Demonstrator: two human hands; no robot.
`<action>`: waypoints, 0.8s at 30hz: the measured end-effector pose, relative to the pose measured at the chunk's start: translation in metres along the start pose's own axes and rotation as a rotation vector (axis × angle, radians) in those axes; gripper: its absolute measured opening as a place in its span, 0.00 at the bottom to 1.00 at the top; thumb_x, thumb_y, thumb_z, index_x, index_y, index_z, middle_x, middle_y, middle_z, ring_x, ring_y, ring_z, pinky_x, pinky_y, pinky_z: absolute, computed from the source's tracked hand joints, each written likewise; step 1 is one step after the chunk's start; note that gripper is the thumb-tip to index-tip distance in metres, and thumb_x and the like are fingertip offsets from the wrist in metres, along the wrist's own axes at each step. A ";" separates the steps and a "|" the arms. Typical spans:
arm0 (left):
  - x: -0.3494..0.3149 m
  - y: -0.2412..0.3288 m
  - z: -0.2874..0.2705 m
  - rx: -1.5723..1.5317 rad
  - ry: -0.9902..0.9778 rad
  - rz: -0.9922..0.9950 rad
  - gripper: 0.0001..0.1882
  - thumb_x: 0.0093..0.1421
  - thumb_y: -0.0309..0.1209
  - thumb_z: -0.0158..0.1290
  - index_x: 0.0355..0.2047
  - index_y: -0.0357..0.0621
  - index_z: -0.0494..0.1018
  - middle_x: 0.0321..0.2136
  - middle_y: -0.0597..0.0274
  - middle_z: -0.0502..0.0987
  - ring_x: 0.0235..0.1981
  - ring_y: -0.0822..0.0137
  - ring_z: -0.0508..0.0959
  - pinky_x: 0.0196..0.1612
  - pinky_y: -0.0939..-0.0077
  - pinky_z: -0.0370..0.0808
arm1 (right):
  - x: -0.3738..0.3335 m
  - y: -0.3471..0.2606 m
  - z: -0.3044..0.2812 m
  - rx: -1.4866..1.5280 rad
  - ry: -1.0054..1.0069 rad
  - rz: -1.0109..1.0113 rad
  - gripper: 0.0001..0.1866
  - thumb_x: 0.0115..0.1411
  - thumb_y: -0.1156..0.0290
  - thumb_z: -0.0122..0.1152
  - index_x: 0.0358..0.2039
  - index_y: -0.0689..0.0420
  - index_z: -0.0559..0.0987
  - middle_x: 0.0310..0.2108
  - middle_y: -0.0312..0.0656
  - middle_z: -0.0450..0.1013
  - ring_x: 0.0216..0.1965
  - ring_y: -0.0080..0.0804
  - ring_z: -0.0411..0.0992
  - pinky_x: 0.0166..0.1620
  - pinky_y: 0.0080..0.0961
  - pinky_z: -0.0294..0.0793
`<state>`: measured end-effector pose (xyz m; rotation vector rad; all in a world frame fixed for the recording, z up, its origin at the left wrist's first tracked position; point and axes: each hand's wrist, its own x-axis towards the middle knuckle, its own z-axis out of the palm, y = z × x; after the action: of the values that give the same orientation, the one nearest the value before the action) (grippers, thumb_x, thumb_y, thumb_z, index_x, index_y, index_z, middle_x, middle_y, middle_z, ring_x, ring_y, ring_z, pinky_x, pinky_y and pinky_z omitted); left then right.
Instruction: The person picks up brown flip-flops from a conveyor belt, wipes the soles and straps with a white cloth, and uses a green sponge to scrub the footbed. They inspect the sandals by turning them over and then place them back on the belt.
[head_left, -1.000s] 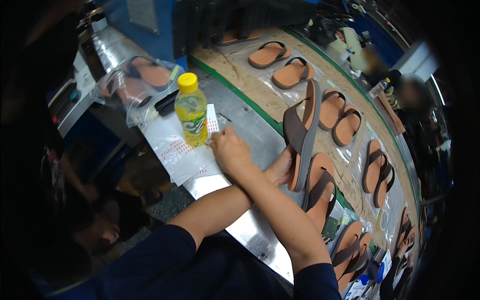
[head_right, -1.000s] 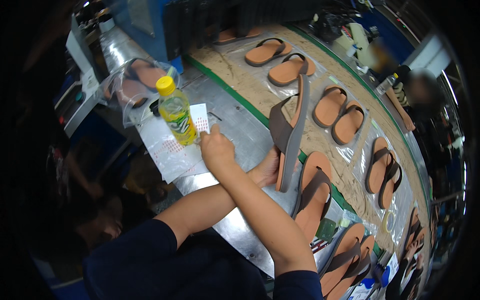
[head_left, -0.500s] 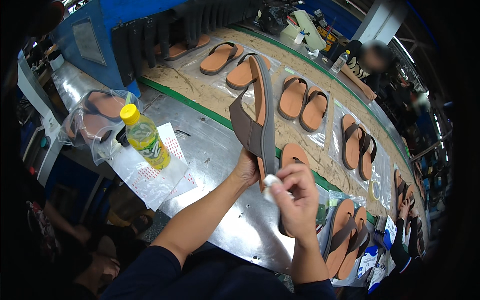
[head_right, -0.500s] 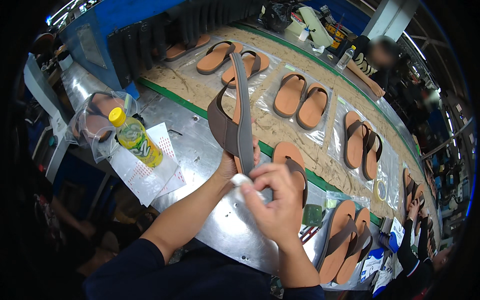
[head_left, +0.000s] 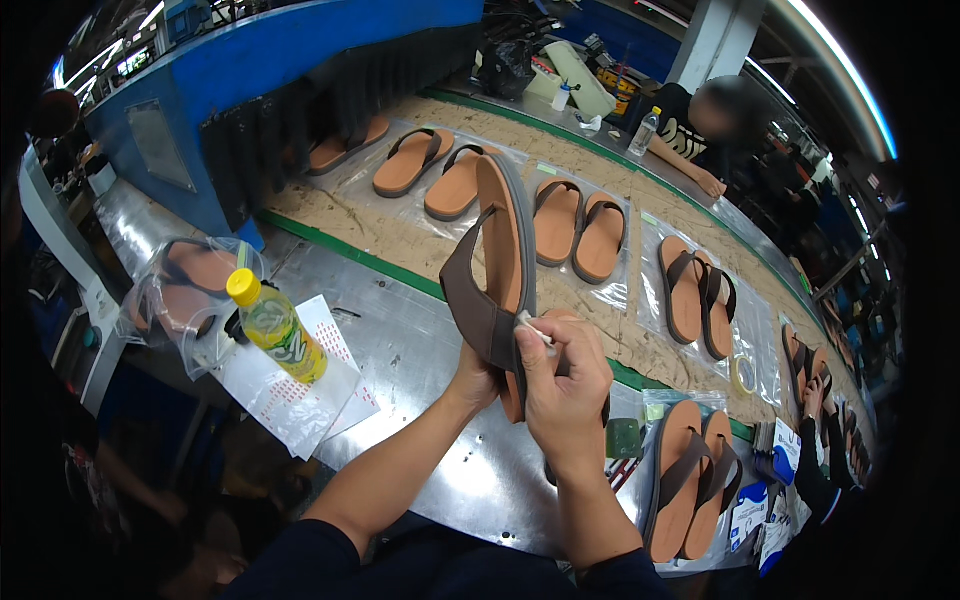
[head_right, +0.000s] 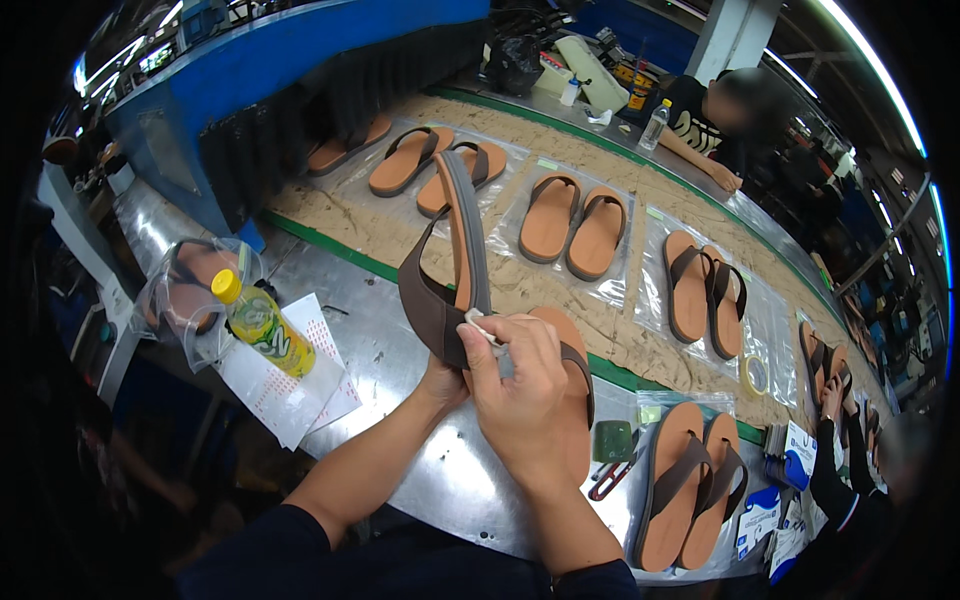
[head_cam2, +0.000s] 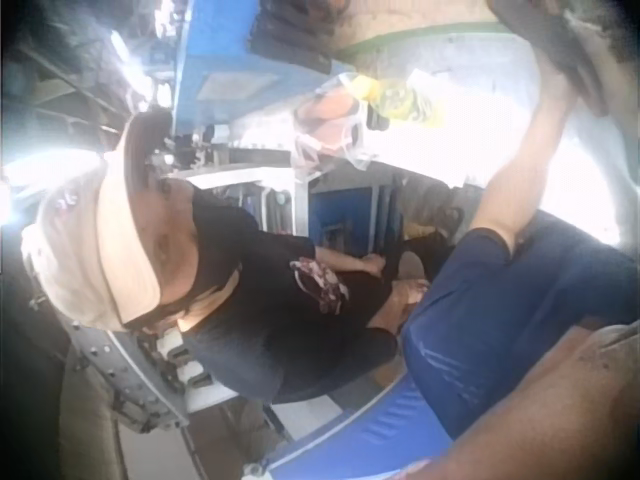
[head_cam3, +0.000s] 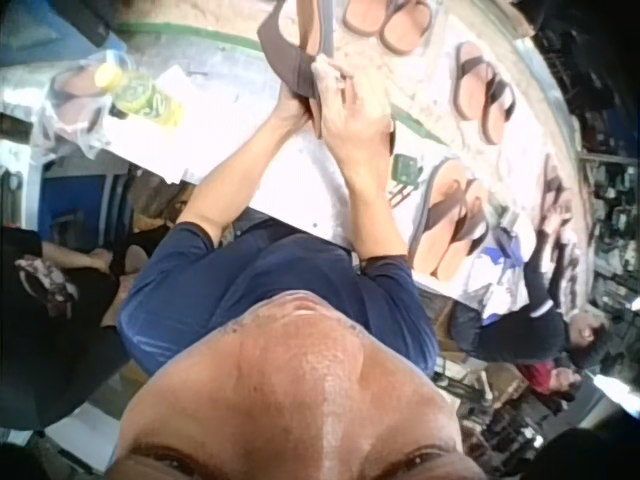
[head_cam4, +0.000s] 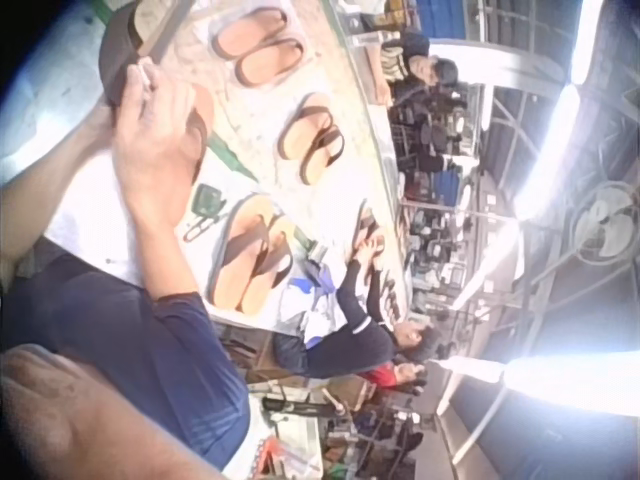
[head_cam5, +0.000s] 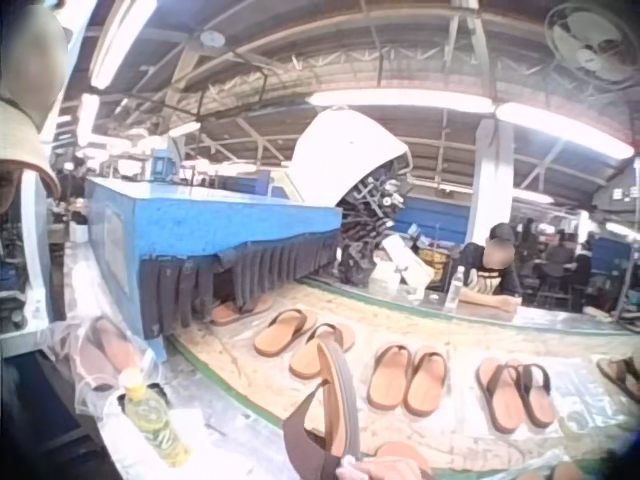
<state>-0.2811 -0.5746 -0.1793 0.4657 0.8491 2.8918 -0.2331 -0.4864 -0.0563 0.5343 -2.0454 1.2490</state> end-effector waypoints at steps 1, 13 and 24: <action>0.000 -0.002 -0.001 0.028 0.015 0.031 0.27 0.62 0.53 0.53 0.51 0.46 0.69 0.46 0.66 0.73 0.47 0.70 0.75 0.53 0.71 0.73 | 0.000 0.000 0.004 0.002 0.013 -0.001 0.08 0.53 0.75 0.69 0.33 0.62 0.81 0.30 0.45 0.76 0.37 0.41 0.73 0.41 0.32 0.72; -0.003 -0.010 0.007 0.159 0.154 0.180 0.21 0.63 0.38 0.57 0.50 0.39 0.70 0.45 0.60 0.76 0.45 0.69 0.78 0.48 0.74 0.77 | -0.007 0.007 0.012 -0.132 0.182 -0.167 0.06 0.54 0.77 0.68 0.32 0.61 0.80 0.31 0.44 0.75 0.36 0.44 0.73 0.41 0.34 0.71; -0.008 -0.009 0.008 0.181 0.155 0.174 0.25 0.63 0.39 0.57 0.55 0.39 0.67 0.49 0.58 0.75 0.47 0.70 0.77 0.49 0.75 0.76 | -0.002 0.007 0.010 -0.162 0.177 -0.238 0.05 0.58 0.78 0.64 0.34 0.63 0.77 0.31 0.47 0.73 0.31 0.38 0.72 0.35 0.29 0.71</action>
<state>-0.2706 -0.5638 -0.1799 0.3499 1.1554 3.0558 -0.2397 -0.4926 -0.0648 0.5517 -1.8538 0.9466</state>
